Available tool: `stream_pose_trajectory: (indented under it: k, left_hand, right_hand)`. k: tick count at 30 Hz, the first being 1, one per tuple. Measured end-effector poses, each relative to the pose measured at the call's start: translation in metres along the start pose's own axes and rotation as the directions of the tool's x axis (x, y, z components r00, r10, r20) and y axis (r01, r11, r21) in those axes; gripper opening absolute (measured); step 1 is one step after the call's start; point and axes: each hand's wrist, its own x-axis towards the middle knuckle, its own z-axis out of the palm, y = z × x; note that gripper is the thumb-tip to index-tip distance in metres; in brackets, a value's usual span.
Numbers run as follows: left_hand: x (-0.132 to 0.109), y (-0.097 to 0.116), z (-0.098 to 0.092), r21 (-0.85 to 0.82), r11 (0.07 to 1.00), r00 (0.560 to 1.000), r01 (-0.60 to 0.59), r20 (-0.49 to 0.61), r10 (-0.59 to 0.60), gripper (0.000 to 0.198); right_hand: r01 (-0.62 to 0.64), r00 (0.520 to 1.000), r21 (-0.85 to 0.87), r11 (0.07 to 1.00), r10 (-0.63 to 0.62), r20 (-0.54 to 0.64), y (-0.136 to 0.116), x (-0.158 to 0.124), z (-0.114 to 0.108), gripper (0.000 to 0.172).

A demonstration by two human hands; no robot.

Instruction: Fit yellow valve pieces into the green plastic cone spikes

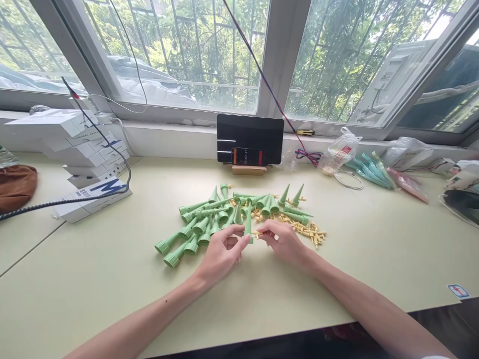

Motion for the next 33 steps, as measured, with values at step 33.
stream_pose_trajectory:
  k: [33]
  left_hand:
    - [0.0018,-0.0055,0.0005,0.048,0.991,0.992,-0.125,0.015,0.124,0.032]
  right_hand:
    - [-0.018,0.987,-0.077,0.997,0.03,0.156,-0.0022,-0.0017,-0.0046,0.034]
